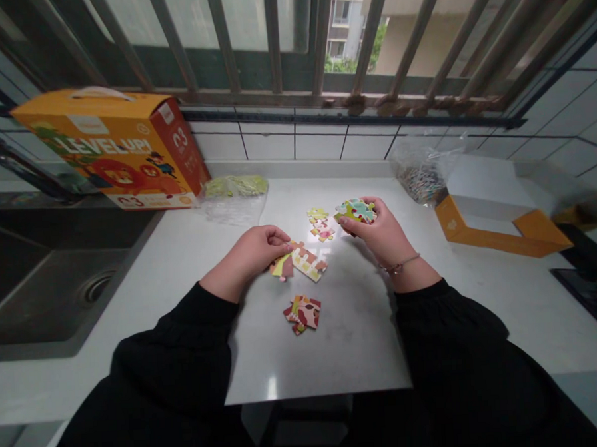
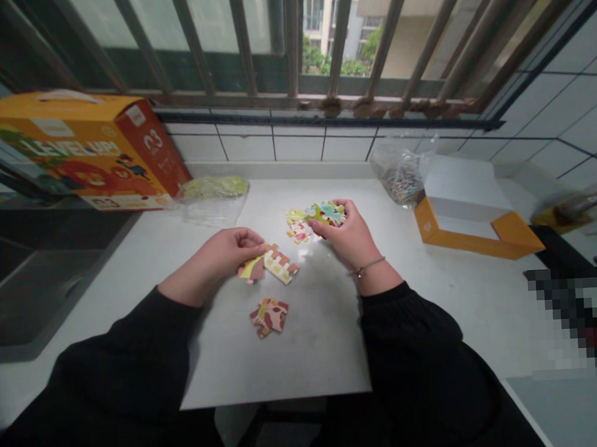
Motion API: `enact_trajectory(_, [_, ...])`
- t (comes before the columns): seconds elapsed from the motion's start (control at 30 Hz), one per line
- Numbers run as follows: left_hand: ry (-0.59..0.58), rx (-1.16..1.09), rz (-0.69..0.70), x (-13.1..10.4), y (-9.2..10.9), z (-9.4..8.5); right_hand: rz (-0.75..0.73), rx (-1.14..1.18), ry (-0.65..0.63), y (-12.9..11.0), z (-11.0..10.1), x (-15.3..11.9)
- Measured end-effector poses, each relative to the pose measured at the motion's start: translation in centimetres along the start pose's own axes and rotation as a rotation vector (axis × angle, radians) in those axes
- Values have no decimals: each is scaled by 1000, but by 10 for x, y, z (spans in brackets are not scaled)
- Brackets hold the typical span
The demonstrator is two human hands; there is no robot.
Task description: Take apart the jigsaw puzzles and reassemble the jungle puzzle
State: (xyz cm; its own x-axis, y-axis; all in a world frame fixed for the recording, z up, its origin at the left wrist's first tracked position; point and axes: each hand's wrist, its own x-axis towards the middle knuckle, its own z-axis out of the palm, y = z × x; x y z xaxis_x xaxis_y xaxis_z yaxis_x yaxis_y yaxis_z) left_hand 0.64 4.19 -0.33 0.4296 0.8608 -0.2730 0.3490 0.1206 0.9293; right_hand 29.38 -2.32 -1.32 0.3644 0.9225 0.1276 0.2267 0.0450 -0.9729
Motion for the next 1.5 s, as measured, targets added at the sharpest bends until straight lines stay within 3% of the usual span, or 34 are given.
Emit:
enact_trajectory(0.2, [46, -246, 48, 1, 0, 6, 62, 77, -74, -4, 4, -4])
enact_trajectory(0.33, [138, -246, 28, 3, -4, 8, 87, 224, -103, -11, 7, -7])
enact_trajectory(0.43, [128, -291, 78, 4, -5, 14, 120, 273, -145, -17, 10, -10])
enact_trajectory(0.63, [115, -194, 197, 1, 0, 31, 203, 484, -557, -20, 22, -21])
enact_trajectory(1.17, [14, -552, 93, -1, -1, 45, 257, 542, -633, -15, 35, -26])
enact_trajectory(1.23, [69, -539, 107, 1, -1, 44, 243, 543, -626, -18, 37, -27])
enact_trajectory(1.37, [296, -377, 184, 6, -1, 36, 186, 586, -540, -24, 34, -27])
enact_trajectory(1.5, [471, -67, 257, 7, 1, 29, 226, 631, -647, -25, 39, -32])
